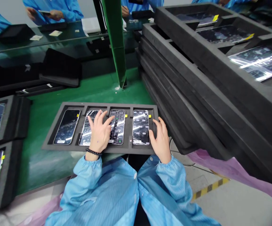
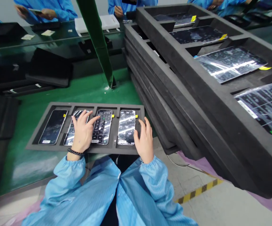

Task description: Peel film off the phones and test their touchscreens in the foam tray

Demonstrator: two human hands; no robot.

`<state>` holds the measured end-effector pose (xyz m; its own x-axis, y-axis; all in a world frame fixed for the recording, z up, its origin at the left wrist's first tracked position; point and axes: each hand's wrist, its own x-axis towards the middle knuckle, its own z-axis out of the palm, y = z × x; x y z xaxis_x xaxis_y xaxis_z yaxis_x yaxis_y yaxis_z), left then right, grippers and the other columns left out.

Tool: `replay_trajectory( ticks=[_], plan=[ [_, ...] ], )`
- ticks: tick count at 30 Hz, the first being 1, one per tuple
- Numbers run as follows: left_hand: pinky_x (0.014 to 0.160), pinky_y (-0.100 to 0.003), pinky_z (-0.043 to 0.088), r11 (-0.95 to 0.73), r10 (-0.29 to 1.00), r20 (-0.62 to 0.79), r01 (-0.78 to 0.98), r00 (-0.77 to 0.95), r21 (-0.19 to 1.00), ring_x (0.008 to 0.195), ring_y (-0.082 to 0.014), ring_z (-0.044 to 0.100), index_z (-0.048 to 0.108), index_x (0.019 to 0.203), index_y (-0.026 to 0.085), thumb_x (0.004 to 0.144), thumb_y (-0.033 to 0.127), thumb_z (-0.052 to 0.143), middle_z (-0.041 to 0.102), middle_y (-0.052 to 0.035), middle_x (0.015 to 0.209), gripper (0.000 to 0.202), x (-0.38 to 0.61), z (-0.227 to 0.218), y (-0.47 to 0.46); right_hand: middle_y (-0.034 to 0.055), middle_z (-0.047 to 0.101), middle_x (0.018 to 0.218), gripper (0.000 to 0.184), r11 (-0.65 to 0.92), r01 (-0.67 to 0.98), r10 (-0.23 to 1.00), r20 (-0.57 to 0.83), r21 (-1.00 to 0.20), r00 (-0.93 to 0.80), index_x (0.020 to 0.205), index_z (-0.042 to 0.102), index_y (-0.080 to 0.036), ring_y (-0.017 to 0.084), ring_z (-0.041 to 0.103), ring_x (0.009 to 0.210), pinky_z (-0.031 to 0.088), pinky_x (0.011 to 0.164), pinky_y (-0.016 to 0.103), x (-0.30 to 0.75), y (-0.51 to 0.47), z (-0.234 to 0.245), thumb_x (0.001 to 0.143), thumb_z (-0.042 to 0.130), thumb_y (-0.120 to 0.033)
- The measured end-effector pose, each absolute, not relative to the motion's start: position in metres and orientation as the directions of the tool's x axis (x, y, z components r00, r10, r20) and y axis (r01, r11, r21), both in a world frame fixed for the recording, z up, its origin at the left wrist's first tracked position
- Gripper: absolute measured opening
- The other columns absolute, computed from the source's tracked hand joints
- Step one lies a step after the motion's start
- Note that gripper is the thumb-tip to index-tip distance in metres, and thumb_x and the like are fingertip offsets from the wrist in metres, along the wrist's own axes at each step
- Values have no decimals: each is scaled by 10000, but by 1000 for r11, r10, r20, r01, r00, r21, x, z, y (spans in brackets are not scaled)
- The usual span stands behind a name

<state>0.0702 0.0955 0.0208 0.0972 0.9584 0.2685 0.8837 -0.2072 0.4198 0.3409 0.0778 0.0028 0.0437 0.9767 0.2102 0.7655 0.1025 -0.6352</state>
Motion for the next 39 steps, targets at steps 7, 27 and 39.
replay_trajectory(
  ticks=[7,27,39],
  plan=[
    [1184,-738,21,-182,977,169,922,130,341,1541,-350,128,531,1432,229,1045,481,163,282,-155,1608,591,77,11,107,149,360,1571,441,95,760,979,199,-644,46,1411,441,-210,313,349,1472,383,1167,565,341,77,1,974,438,-271],
    [1190,-725,18,-181,976,176,920,126,347,1555,-344,66,466,1470,227,1044,453,209,210,-153,1644,547,68,36,90,138,293,1618,384,392,812,920,186,-432,-345,1359,563,-232,315,298,1492,233,1217,625,321,150,25,1018,425,-340],
    [1201,-712,-17,-257,946,268,924,181,282,1542,-349,148,622,1341,211,1042,440,180,302,-135,1616,580,51,16,136,187,303,1604,435,389,842,921,188,-373,-342,1397,544,-186,334,325,1467,258,1208,600,324,148,21,1028,383,-351]
  ],
)
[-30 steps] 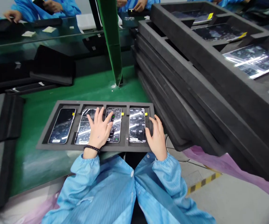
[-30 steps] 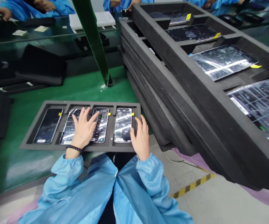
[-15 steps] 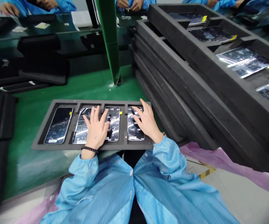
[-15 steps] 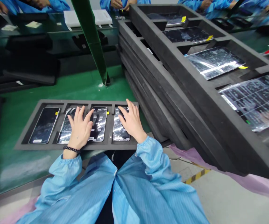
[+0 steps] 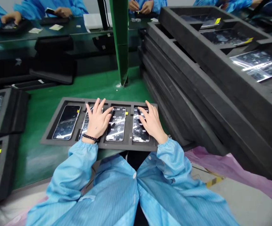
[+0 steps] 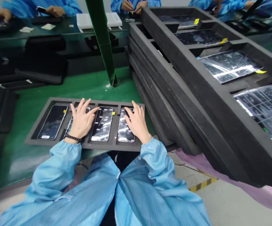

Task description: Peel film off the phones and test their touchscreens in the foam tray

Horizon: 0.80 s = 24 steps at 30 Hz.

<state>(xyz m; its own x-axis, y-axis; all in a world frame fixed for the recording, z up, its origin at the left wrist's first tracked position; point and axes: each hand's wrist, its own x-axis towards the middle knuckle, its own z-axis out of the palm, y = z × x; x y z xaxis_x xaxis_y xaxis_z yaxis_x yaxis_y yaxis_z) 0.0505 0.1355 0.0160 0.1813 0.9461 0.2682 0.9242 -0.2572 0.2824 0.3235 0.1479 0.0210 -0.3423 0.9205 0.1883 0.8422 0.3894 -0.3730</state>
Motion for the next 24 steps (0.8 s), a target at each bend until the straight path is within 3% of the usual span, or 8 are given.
replay_trajectory(
  ticks=[7,12,18,24],
  plan=[
    [1172,-751,10,-263,949,241,935,204,240,1539,-370,141,626,1336,190,1043,459,193,272,-163,1624,588,50,14,134,149,296,1628,418,426,844,905,161,-326,-395,1368,585,-246,329,331,1470,226,1203,647,319,150,23,1033,378,-388],
    [1184,-731,5,-313,932,265,915,246,255,1545,-357,125,508,1455,200,1045,471,180,213,-167,1643,591,55,14,137,174,332,1595,447,355,858,927,256,-371,-273,1409,539,-197,329,374,1435,316,1180,574,325,144,21,1034,373,-374],
    [1166,-755,11,-352,932,173,907,318,230,1544,-363,126,530,1436,228,1044,507,174,235,-161,1637,598,58,10,140,182,356,1581,419,343,881,930,249,-325,-270,1346,609,-179,342,407,1407,360,1160,539,328,142,20,1025,407,-358],
    [1185,-729,16,-360,925,229,895,304,263,1549,-344,117,475,1475,199,1042,512,135,226,-178,1635,634,59,14,140,185,386,1560,434,293,884,937,294,-365,-189,1383,574,-164,331,426,1387,417,1131,514,331,136,20,1027,396,-339]
  ],
)
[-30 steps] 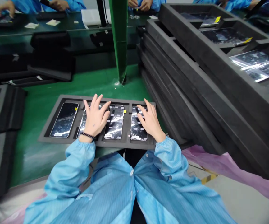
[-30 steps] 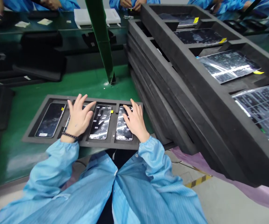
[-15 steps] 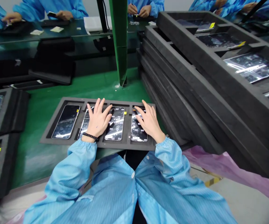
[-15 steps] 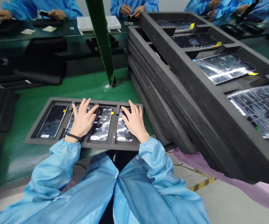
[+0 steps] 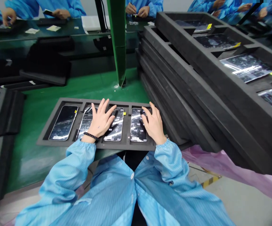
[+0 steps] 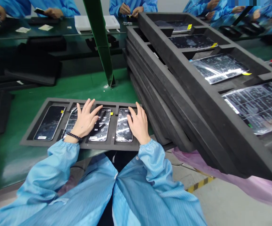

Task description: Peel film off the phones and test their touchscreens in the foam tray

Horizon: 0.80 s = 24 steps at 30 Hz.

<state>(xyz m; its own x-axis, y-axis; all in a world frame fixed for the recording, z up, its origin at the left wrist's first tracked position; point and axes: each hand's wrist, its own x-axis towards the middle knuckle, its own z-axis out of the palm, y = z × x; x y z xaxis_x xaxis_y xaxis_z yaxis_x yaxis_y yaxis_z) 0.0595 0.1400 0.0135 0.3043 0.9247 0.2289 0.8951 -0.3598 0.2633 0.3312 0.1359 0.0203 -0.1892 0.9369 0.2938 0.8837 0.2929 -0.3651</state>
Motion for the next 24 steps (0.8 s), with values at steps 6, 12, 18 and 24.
replay_trajectory(
  ticks=[6,12,18,24],
  plan=[
    [1174,-744,26,-423,903,193,876,385,232,1549,-347,116,477,1478,230,1042,525,126,218,-180,1636,633,69,15,142,189,353,1577,423,220,899,960,245,-377,-132,1344,604,-169,359,419,1383,465,1082,548,337,130,16,1029,380,-343],
    [1161,-759,28,-425,904,143,880,403,213,1545,-355,127,488,1473,248,1038,546,141,231,-178,1634,632,74,10,148,194,387,1552,433,242,878,949,290,-413,-125,1376,568,-136,327,454,1352,446,1112,511,338,127,16,1027,388,-318],
    [1185,-724,2,-369,924,230,873,307,319,1550,-341,110,443,1499,226,1027,571,117,189,-158,1651,670,67,20,142,140,426,1542,370,335,837,914,365,-433,-177,1210,699,-192,291,452,1364,439,1123,494,342,115,15,1024,402,-310],
    [1214,-666,-39,-288,936,313,864,162,413,1550,-339,93,470,1476,224,1023,581,113,221,-138,1641,678,52,30,106,152,450,1530,377,365,857,916,307,-364,-259,1241,685,-201,304,460,1362,382,1155,538,341,119,16,1024,412,-344]
  ],
)
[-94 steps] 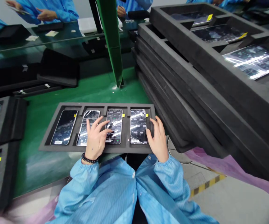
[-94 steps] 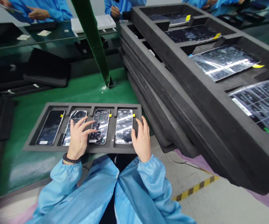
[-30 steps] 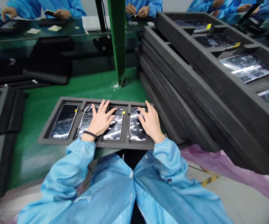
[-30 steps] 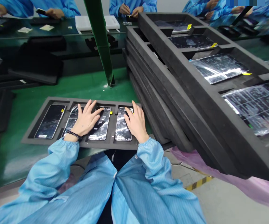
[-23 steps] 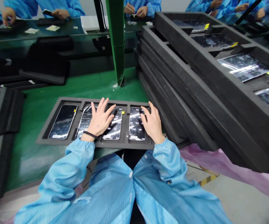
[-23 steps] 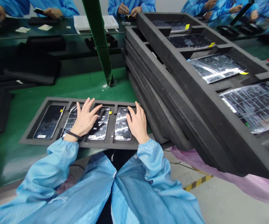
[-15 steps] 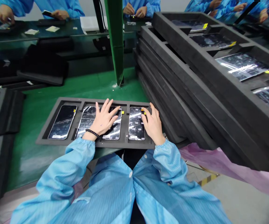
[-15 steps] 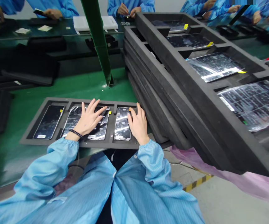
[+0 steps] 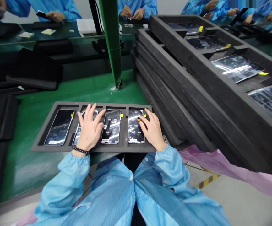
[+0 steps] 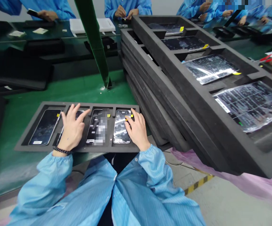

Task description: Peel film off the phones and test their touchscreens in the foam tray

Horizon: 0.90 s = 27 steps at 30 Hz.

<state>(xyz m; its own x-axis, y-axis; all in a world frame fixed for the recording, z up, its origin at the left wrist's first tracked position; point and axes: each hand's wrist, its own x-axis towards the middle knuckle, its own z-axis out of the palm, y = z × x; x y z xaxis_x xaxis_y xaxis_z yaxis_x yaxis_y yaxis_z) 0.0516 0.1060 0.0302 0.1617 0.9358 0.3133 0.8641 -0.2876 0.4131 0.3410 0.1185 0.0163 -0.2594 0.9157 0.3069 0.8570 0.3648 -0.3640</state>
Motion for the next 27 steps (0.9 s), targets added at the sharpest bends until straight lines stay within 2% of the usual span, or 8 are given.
replay_trajectory(
  ticks=[4,7,11,17,22,25,27],
  plan=[
    [1226,-650,-36,-259,946,292,875,143,409,1551,-337,92,535,1426,238,1021,581,114,249,-123,1632,678,47,26,86,170,355,1591,436,365,869,925,239,-334,-296,1391,569,-206,317,390,1427,294,1196,598,337,134,18,1026,403,-376],
    [1205,-692,-33,-254,955,245,889,168,382,1549,-349,92,583,1385,242,1031,545,118,243,-120,1635,658,48,20,81,172,364,1587,431,367,873,927,205,-323,-314,1373,586,-207,318,367,1449,253,1207,625,336,139,19,1031,391,-384],
    [1175,-747,5,-254,962,181,905,203,340,1549,-365,80,528,1445,248,1041,512,157,206,-137,1648,609,51,13,83,142,377,1585,417,420,845,902,256,-330,-348,1356,603,-229,287,384,1440,223,1231,600,336,130,21,1037,379,-379],
    [1161,-762,31,-263,963,141,921,231,288,1548,-366,95,531,1440,232,1049,473,183,185,-157,1652,576,58,12,90,118,349,1612,388,489,813,872,206,-318,-444,1314,637,-257,291,364,1460,180,1235,636,334,120,22,1031,410,-393],
    [1171,-751,21,-318,947,142,904,288,287,1554,-349,77,500,1462,269,1050,482,198,164,-127,1664,554,70,17,98,121,408,1578,403,451,814,888,270,-366,-371,1299,652,-234,274,419,1423,218,1231,618,337,113,27,1044,364,-352],
    [1164,-758,26,-317,949,109,903,298,289,1550,-358,93,497,1463,249,1046,508,195,165,-145,1661,577,71,17,98,99,443,1557,395,427,819,895,304,-383,-325,1212,708,-242,263,435,1407,218,1238,600,346,100,30,1043,362,-330],
    [1176,-741,25,-301,953,142,901,269,313,1553,-350,84,445,1497,233,1045,506,194,152,-154,1662,585,67,17,94,84,450,1554,384,405,832,907,285,-380,-311,1175,728,-258,265,434,1405,208,1238,606,351,91,30,1039,377,-328]
  ],
)
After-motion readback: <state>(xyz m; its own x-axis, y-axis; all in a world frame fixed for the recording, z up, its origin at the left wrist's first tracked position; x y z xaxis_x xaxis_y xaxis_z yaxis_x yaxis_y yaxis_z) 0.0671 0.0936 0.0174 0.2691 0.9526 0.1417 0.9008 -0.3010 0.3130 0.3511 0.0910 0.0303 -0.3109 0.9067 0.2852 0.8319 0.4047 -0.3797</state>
